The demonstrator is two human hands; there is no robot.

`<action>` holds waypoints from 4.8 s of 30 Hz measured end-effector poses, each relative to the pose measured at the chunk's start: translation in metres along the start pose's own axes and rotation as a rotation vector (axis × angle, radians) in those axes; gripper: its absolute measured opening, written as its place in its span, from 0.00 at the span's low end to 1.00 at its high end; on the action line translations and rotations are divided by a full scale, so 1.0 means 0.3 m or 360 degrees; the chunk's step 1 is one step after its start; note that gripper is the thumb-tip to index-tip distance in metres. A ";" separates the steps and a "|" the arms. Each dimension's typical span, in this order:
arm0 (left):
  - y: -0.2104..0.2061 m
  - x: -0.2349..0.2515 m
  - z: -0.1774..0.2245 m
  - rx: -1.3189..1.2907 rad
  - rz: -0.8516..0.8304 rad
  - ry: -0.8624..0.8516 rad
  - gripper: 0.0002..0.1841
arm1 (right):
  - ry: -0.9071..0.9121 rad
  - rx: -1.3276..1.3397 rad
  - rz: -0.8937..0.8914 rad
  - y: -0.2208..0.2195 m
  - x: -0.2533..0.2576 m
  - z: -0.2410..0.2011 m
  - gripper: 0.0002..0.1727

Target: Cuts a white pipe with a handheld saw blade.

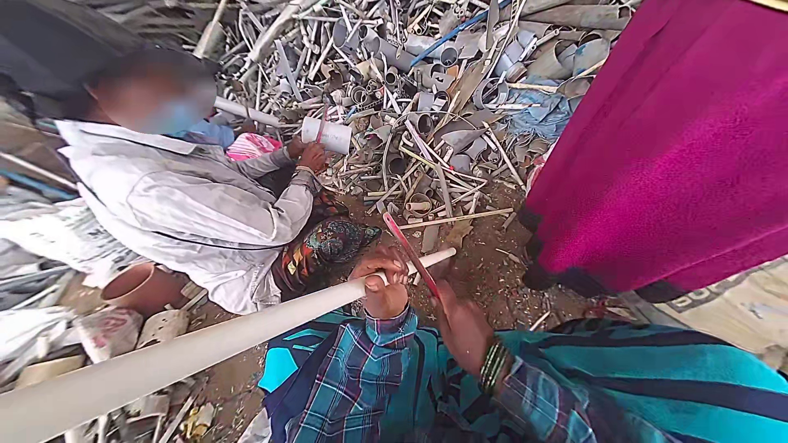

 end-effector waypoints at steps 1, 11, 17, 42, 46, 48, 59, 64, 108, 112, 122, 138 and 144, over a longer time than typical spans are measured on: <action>-0.003 -0.002 0.002 0.0000 0.0020 0.0005 0.19 | 0.0057 0.0036 0.0081 -0.011 -0.010 0.005 0.19; 0.005 0.010 -0.003 -0.0018 0.0122 0.0053 0.20 | -0.0065 0.0122 -0.0016 -0.013 0.032 0.030 0.23; -0.001 0.029 0.024 -0.0028 0.0088 0.0015 0.21 | -0.0554 0.0231 -0.0068 0.028 0.193 0.235 0.24; -0.146 0.198 0.138 -0.0411 0.1425 0.0971 0.18 | -0.0127 -0.0424 0.0356 0.330 0.152 -0.029 0.25; -0.182 0.214 0.059 -0.0438 0.1210 0.0903 0.19 | 0.0218 -0.0307 0.0467 0.285 0.192 0.021 0.21; -0.181 0.228 0.023 -0.0398 0.1230 0.0956 0.22 | 0.0074 -0.0285 0.0502 0.324 0.278 0.073 0.22; -0.008 0.187 -0.117 -0.0427 0.1487 0.1125 0.29 | 0.0532 -0.0428 0.0529 0.147 0.318 0.124 0.14; 0.051 0.208 -0.137 -0.0351 0.1721 0.1034 0.28 | -0.0088 -0.0287 0.0540 0.248 0.468 0.241 0.22; 0.062 0.102 -0.036 0.0268 0.0179 0.0469 0.06 | 0.0422 -0.0055 0.0553 0.110 0.295 0.146 0.18; 0.046 0.097 -0.018 0.0397 0.0156 0.0229 0.14 | -0.0212 -0.0033 0.0441 0.178 0.390 0.259 0.22; 0.068 0.163 0.006 0.0290 0.0577 -0.0102 0.16 | 0.0290 0.0130 0.0526 0.057 0.283 0.178 0.19; -0.007 0.113 -0.021 -0.0350 0.1138 0.0805 0.29 | 0.0438 -0.0075 0.0721 0.094 0.314 0.199 0.20; 0.023 0.114 -0.040 -0.0292 0.1129 0.0732 0.28 | -0.0030 0.0035 0.0579 0.196 0.371 0.240 0.21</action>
Point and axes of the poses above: each hand's wrist, its own x-axis towards the middle knuckle, its own y-axis out of the back of the hand, z = x × y, the point moved 1 cm from there along x, towards the middle knuckle, and after that the axes turned 5 degrees about x, right-handed, at the moved point
